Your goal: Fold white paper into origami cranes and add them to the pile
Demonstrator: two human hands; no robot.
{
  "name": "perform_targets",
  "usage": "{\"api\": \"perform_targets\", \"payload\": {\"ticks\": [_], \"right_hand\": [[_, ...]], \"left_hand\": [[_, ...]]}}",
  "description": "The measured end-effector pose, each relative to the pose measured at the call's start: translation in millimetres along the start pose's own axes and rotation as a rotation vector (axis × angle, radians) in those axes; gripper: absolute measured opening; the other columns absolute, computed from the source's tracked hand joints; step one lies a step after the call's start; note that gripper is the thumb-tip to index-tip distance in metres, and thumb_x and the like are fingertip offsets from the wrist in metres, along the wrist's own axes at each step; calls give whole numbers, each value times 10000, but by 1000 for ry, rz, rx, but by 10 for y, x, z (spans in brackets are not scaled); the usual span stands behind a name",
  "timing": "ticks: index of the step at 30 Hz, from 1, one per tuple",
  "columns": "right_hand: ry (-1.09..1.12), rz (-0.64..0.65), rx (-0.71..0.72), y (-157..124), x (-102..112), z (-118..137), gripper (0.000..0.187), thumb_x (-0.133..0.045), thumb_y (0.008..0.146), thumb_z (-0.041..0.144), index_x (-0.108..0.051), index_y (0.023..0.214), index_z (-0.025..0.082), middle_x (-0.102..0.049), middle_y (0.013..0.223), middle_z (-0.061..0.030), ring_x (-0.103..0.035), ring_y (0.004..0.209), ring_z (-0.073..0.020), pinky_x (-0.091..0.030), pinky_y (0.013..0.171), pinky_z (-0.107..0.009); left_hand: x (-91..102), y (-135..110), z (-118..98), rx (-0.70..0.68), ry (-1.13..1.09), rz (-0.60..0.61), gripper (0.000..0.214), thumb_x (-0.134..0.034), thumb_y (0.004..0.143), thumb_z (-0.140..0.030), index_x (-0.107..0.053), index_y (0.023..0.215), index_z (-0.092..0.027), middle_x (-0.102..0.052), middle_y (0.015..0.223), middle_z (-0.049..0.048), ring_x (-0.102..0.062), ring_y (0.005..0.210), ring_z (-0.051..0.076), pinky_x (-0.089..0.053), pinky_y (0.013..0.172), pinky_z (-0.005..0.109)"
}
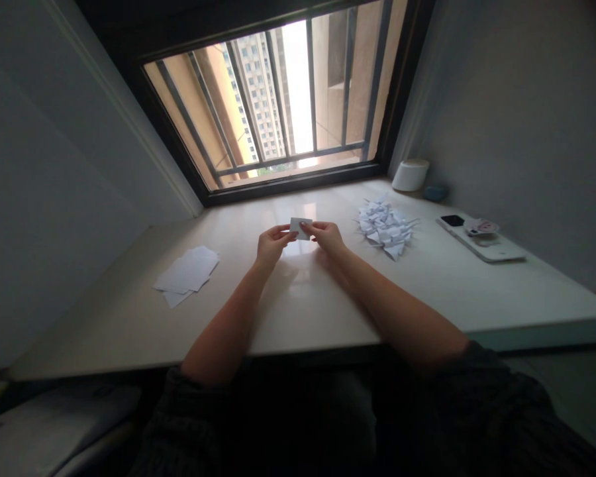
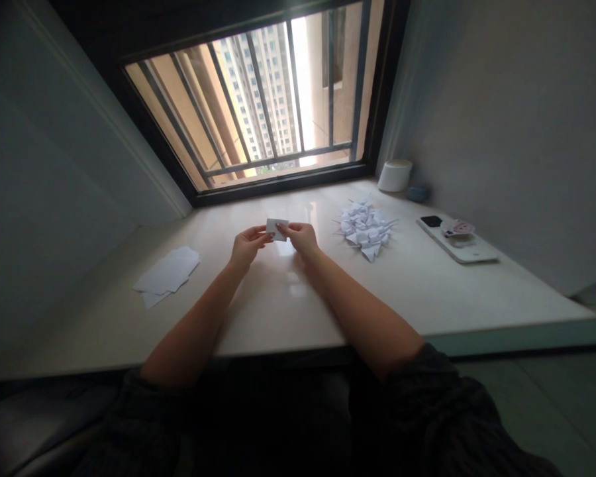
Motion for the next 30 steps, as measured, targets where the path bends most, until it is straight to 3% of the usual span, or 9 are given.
{"api": "perform_targets", "payload": {"ticks": [5,13,17,23,25,30], "right_hand": [[-24,-37,-10,46,29,-60,521,-634,644,667,-714,684,154,-665,654,-54,-563,619,-151,-406,563,-279],[-7,-86,-10,36,108,-26,370,-770,566,486,-740,739,161,-706,733,-59,-566,684,-153,-408,607,-273],[23,-112,-53,64,140,-63,340,-730,623,486,-722,721,160,-694,724,-58,-563,663,-143,-411,600,-271],[55,-267,-91,160,399,-87,280,-630,741,450,-679,717,175,-668,758,-48,-565,658,-131,-408,563,-244],[38,-248,-57,161,383,-58,319,-626,737,488,-690,767,177,-672,777,-52,-561,651,-127,-411,557,-238],[-20,-21,2,81,69,-12,469,-687,639,607,-713,825,177,-682,742,-47,-565,646,-134,-419,574,-251]], "left_hand": [[9,10,26,23,-2,6,449,-818,564,-400,-717,938,-172,-723,758,58,-655,723,183,-394,659,279],[38,-17,30,37,19,-11,499,-821,548,-437,-709,949,-161,-729,797,84,-662,768,207,-400,684,295],[51,-1,55,37,30,-10,511,-817,552,-456,-709,956,-163,-728,802,88,-664,772,209,-398,677,292],[294,89,113,60,-20,-142,529,-832,520,-439,-709,961,-173,-730,844,79,-673,775,198,-416,666,276],[326,95,103,59,-27,-157,538,-835,521,-435,-708,976,-178,-731,861,80,-679,791,200,-421,669,272],[184,34,34,19,-23,-88,514,-827,544,-448,-716,959,-165,-736,822,89,-679,771,206,-450,682,294]]}}
Point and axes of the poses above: each hand's wrist, its own y-axis towards the middle knuckle, its own x-axis out of the back of the hand, z = x × y, the point moved 7 cm from there along y, towards the middle knuckle
